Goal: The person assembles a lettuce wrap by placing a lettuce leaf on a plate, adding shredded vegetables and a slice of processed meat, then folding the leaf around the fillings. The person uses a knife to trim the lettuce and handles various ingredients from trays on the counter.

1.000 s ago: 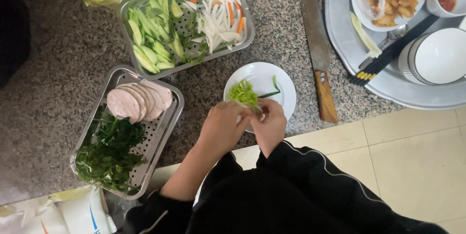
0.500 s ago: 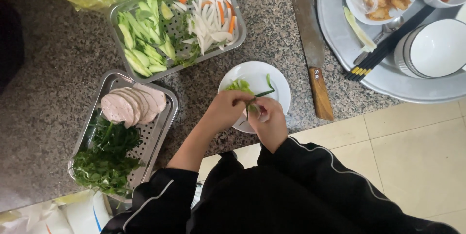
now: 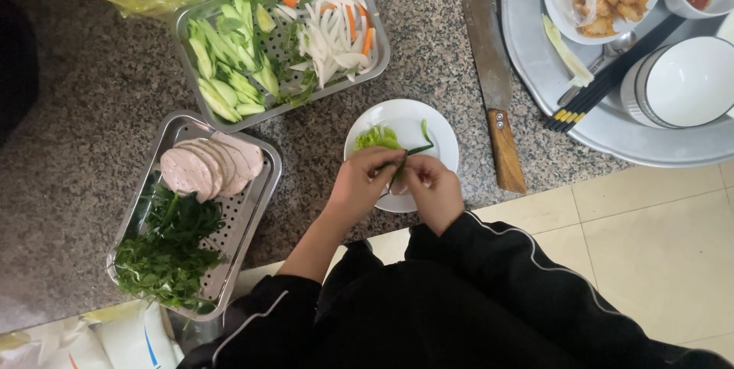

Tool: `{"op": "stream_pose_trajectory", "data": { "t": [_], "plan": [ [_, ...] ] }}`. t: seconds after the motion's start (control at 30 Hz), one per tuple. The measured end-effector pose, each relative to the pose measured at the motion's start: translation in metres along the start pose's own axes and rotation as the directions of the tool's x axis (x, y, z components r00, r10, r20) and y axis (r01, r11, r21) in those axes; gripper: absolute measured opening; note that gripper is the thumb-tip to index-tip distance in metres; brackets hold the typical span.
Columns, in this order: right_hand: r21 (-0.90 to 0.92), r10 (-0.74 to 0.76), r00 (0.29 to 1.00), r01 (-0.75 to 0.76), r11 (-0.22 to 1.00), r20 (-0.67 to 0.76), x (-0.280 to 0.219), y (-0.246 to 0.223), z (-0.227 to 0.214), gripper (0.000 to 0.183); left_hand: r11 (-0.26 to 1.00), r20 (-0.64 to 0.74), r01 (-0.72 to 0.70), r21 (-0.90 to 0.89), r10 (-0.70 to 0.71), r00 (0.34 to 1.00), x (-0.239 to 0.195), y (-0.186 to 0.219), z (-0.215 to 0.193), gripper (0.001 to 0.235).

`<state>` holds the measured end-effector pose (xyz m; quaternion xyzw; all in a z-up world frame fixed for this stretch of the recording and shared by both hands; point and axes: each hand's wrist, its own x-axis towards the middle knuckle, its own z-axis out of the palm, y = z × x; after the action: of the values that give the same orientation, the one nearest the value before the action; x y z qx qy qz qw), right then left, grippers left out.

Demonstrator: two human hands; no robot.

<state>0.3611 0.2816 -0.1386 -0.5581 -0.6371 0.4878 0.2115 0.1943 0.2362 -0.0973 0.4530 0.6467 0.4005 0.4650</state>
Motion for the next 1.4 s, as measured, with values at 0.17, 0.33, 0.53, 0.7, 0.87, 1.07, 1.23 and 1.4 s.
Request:
{"op": "stream_pose_trajectory", "data": {
  "t": [0.17, 0.33, 0.53, 0.7, 0.87, 1.07, 1.23, 1.4],
  "plan": [
    [0.222, 0.057, 0.998, -0.065, 0.973, 0.041, 0.004, -0.001, -0.009, 0.032, 0.983, -0.044, -0.162, 0.091, 0.167, 0.985, -0.008, -0.001, -0.001, 0.04],
    [0.212, 0.107, 0.992, -0.12, 0.97, 0.072, 0.011, 0.012, -0.009, 0.038, 0.897, -0.009, -0.266, 0.353, 0.287, 0.958, -0.017, 0.014, -0.008, 0.036],
    [-0.181, 0.066, 0.997, -0.072, 0.981, -0.042, 0.021, -0.016, -0.032, 0.032, 0.84, 0.01, -0.225, 0.494, 0.253, 0.967, -0.021, 0.003, -0.008, 0.031],
    [-0.661, -0.002, 1.0, 0.011, 0.751, 0.014, 0.053, 0.01, -0.028, 0.03, 0.888, -0.031, -0.199, 0.415, 0.232, 0.972, -0.022, 0.01, -0.008, 0.031],
    [-0.598, 0.12, 0.986, -0.026, 0.801, 0.118, 0.064, 0.017, -0.031, 0.029, 0.957, -0.112, -0.197, 0.213, 0.224, 0.968, -0.022, 0.024, -0.014, 0.029],
    [-0.059, -0.193, 0.966, 0.206, 0.977, 0.173, 0.013, -0.036, -0.043, 0.012, 0.981, -0.104, -0.195, 0.027, 0.196, 0.975, -0.016, 0.003, -0.007, 0.029],
    [-0.013, -0.316, 0.934, 0.322, 0.947, 0.168, 0.006, -0.035, -0.042, 0.013, 0.988, -0.119, -0.155, -0.023, 0.151, 0.981, -0.017, -0.001, -0.006, 0.031],
    [-0.037, -0.271, 0.956, 0.276, 0.96, 0.115, 0.0, -0.043, -0.038, 0.008, 0.983, -0.113, 0.008, -0.184, -0.029, 0.993, -0.019, -0.006, 0.0, 0.029]
  ]
}}
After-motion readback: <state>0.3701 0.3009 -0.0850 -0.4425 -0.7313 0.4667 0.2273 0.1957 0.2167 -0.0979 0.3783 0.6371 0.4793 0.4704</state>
